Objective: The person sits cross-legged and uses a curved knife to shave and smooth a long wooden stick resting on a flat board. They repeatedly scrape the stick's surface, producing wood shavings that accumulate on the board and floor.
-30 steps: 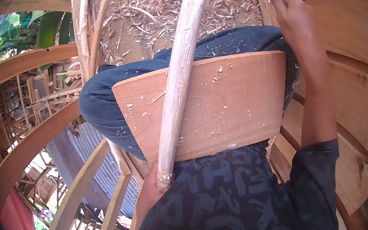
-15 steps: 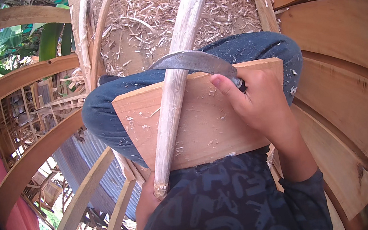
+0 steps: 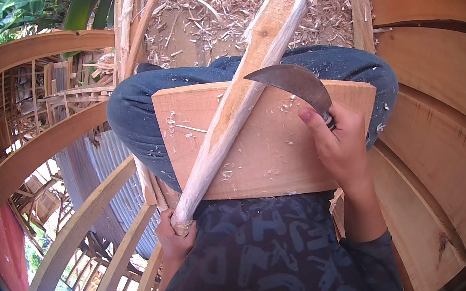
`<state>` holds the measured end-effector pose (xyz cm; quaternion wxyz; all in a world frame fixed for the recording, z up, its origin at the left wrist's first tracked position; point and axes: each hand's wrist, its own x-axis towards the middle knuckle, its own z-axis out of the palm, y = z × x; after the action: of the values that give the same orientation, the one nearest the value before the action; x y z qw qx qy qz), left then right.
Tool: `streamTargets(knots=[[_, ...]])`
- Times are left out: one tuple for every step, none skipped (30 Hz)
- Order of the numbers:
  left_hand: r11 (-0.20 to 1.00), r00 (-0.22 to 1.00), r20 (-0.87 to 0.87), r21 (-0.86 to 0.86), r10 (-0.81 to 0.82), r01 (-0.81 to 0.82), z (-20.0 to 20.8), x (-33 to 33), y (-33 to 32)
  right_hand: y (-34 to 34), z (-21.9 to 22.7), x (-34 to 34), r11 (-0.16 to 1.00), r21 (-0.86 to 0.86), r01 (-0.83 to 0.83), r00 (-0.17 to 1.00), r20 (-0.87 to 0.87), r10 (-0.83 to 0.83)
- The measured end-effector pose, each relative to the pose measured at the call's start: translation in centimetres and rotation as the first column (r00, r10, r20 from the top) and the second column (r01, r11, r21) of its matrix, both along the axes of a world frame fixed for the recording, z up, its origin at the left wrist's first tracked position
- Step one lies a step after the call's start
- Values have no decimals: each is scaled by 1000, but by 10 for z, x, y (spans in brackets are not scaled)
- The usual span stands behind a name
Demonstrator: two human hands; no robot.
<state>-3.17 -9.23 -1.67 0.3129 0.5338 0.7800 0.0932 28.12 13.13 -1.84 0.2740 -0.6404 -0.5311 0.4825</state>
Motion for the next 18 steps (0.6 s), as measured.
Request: streamTargets(knots=[[999,1000,5,30,15,-15,-1,1,-2,-1,1,1,1000,9,-5,1000,28,5],[998,1000,12,58,28,-29,-3,2,-3,-2,1,2,1000,17,-9,998,58,8],[995,999,19,87,41,-43,-5,3,-5,-2,1,3,1000,24,-13,996,88,11],[993,996,56,91,75,-80,-7,3,-9,-4,0,5,998,40,-47,993,112,42],[993,995,49,83,83,-86,-8,4,-11,-7,-1,7,995,56,-81,988,139,73],[993,995,42,74,90,-93,-9,5,-12,-8,-2,9,991,71,-116,981,165,103],[993,995,34,66,98,-101,-11,6,-13,-8,1,7,990,51,-132,975,186,121],[992,998,7,109,68,-69,-13,8,-12,-9,6,0,989,33,-147,969,206,137],[994,998,-6,94,56,-55,-14,9,-12,-9,10,-8,987,12,-161,962,225,154],[996,999,-19,79,43,-42,-14,11,-13,-10,12,-13,980,-27,-199,945,261,199],[998,999,-35,63,29,-26,-13,11,-13,-12,10,-18,966,-23,-259,919,303,253],[996,998,-46,83,46,-42,-11,15,-11,-15,7,-23,948,-21,-318,888,344,305],[995,997,-50,89,55,-50,-10,18,-11,-19,6,-28,927,-21,-375,853,384,354],[994,997,-51,95,59,-54,-10,19,-11,-21,8,-34,916,-12,-401,836,404,372],[993,997,-52,101,61,-56,-10,20,-10,-24,8,-35,908,3,-419,822,426,378],[992,997,-57,114,53,-46,-10,20,-8,-27,6,-37,900,17,-436,808,448,383],[991,996,-66,129,53,-44,-11,22,-8,-29,5,-37,887,33,-460,792,468,392],[989,996,-74,144,51,-40,-11,23,-9,-26,5,-35,898,17,-439,764,534,363]])
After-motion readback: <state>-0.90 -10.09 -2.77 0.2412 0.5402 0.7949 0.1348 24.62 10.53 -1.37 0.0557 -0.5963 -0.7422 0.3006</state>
